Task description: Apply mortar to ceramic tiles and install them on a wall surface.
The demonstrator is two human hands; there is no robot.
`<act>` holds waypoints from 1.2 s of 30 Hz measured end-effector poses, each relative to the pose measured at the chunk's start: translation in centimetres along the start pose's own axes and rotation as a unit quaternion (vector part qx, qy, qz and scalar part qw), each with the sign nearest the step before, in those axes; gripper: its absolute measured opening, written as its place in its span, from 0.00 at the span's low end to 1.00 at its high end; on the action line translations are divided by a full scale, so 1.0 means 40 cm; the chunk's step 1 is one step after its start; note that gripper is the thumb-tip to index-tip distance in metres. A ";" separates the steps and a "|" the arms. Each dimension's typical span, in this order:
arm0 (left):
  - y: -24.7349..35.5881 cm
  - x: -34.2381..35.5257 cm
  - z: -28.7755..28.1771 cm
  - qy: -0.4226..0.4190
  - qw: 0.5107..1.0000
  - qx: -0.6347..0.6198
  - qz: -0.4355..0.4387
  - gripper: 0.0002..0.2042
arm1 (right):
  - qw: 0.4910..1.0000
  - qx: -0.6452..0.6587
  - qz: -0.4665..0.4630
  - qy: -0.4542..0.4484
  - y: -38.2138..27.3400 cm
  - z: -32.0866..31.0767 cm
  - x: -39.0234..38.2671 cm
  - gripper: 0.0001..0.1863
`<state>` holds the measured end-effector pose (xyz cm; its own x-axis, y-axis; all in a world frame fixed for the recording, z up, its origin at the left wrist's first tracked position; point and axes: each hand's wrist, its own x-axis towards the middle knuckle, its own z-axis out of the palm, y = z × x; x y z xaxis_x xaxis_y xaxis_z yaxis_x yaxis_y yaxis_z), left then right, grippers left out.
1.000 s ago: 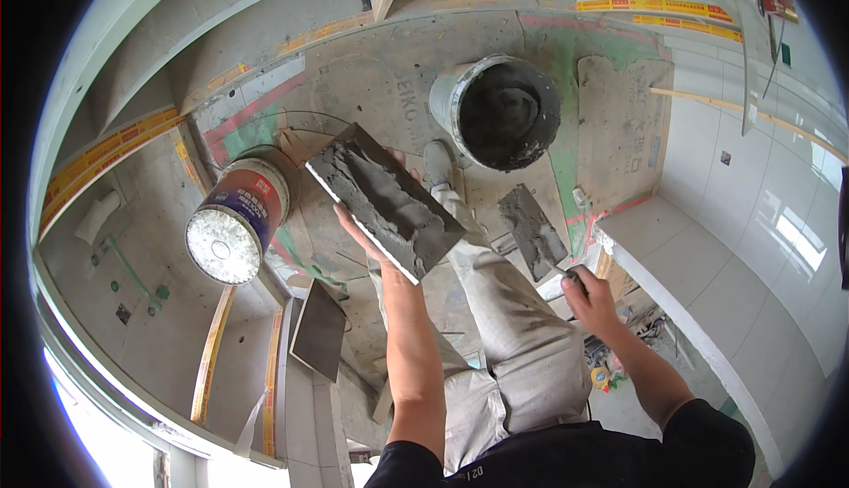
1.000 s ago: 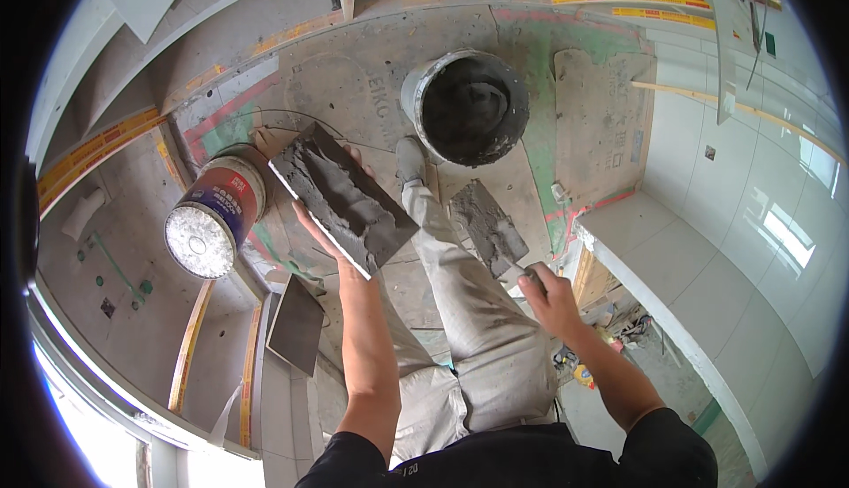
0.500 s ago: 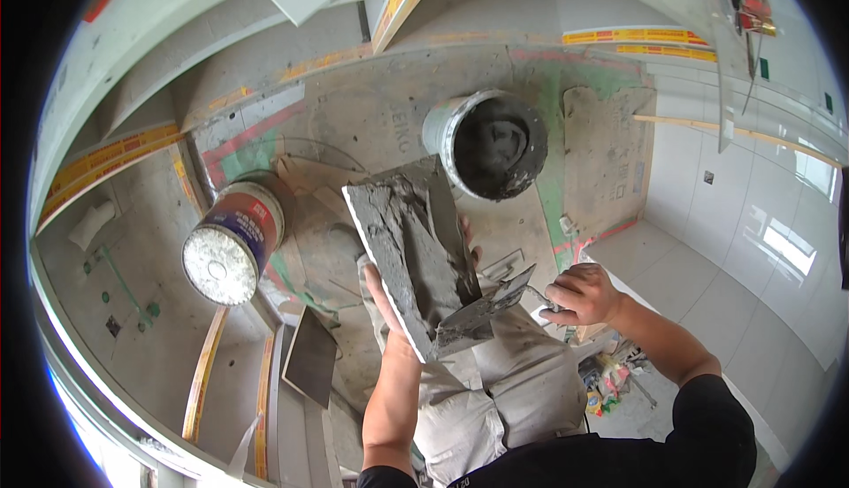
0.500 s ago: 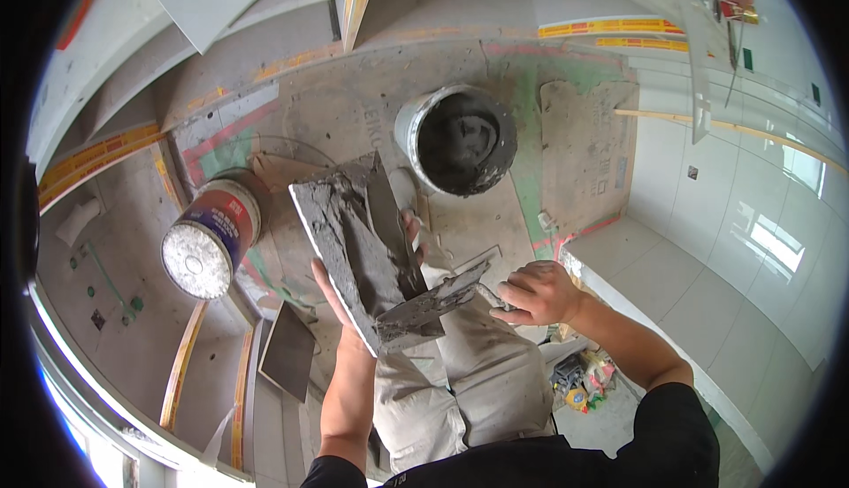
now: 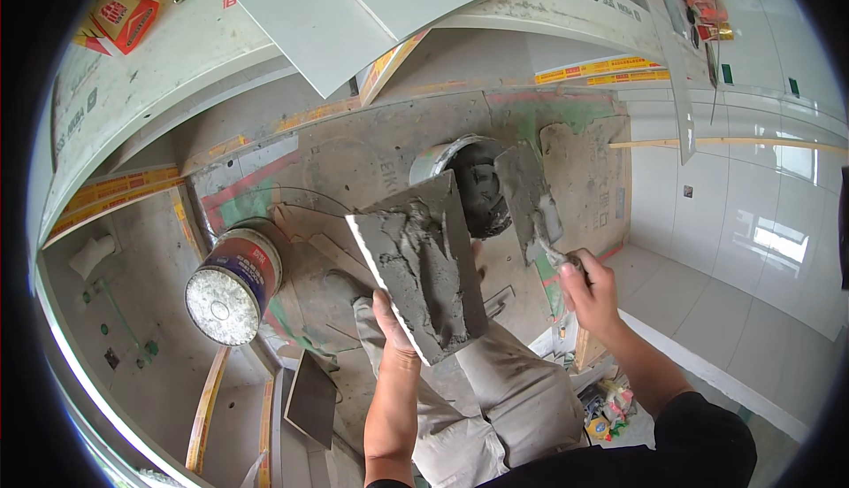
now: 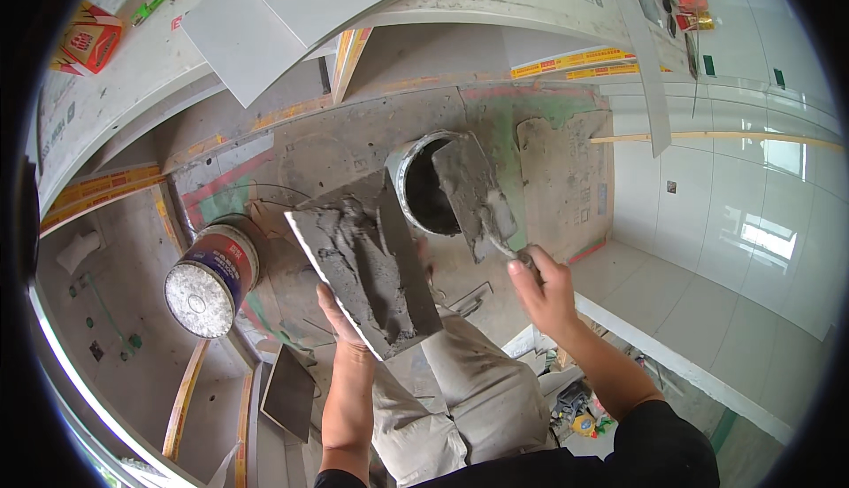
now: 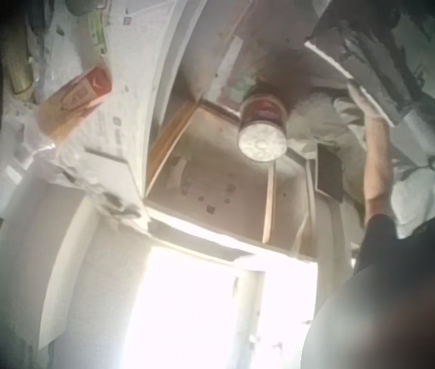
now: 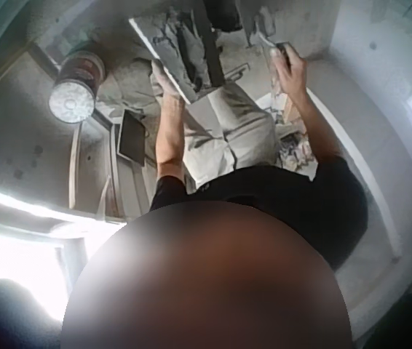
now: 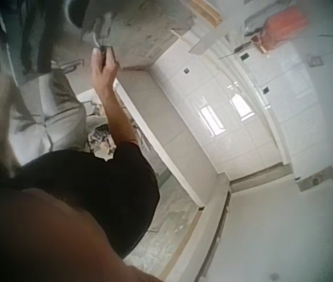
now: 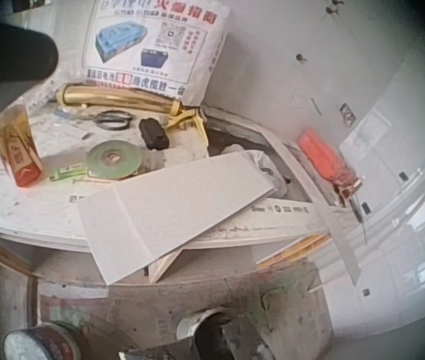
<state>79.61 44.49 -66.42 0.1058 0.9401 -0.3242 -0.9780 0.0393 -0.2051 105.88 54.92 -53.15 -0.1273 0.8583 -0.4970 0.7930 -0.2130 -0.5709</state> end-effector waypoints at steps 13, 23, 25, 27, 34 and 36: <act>-0.067 -0.164 -0.294 0.189 0.962 0.118 -0.157 0.56 | 0.982 -0.047 -0.016 -0.184 -0.069 0.050 -0.010 0.17; -0.066 -0.149 -0.244 0.122 0.974 0.096 -0.167 0.59 | 0.992 -0.113 -0.013 -0.050 0.069 0.062 0.074 0.20; -0.064 -0.156 -0.255 0.179 0.957 0.158 -0.167 0.59 | 0.992 -0.087 0.013 -0.095 0.041 0.024 0.060 0.20; -0.036 -0.177 -0.325 0.157 0.947 0.238 -0.146 0.55 | 0.987 -0.123 -0.075 -0.072 0.009 0.023 0.048 0.20; -0.020 -0.195 -0.353 0.139 0.921 0.347 -0.111 0.47 | 0.959 -0.105 0.085 -0.251 0.070 -0.070 0.162 0.26; -0.008 -0.198 -0.367 0.129 0.921 0.348 -0.119 0.46 | 0.935 -0.058 0.180 -0.299 0.063 -0.086 0.202 0.29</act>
<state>81.74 32.06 -77.32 0.2843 0.7680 -0.5739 -0.7904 0.5265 0.3131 108.89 62.91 -56.35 -0.1232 0.3191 -0.9397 0.9039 -0.3548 -0.2390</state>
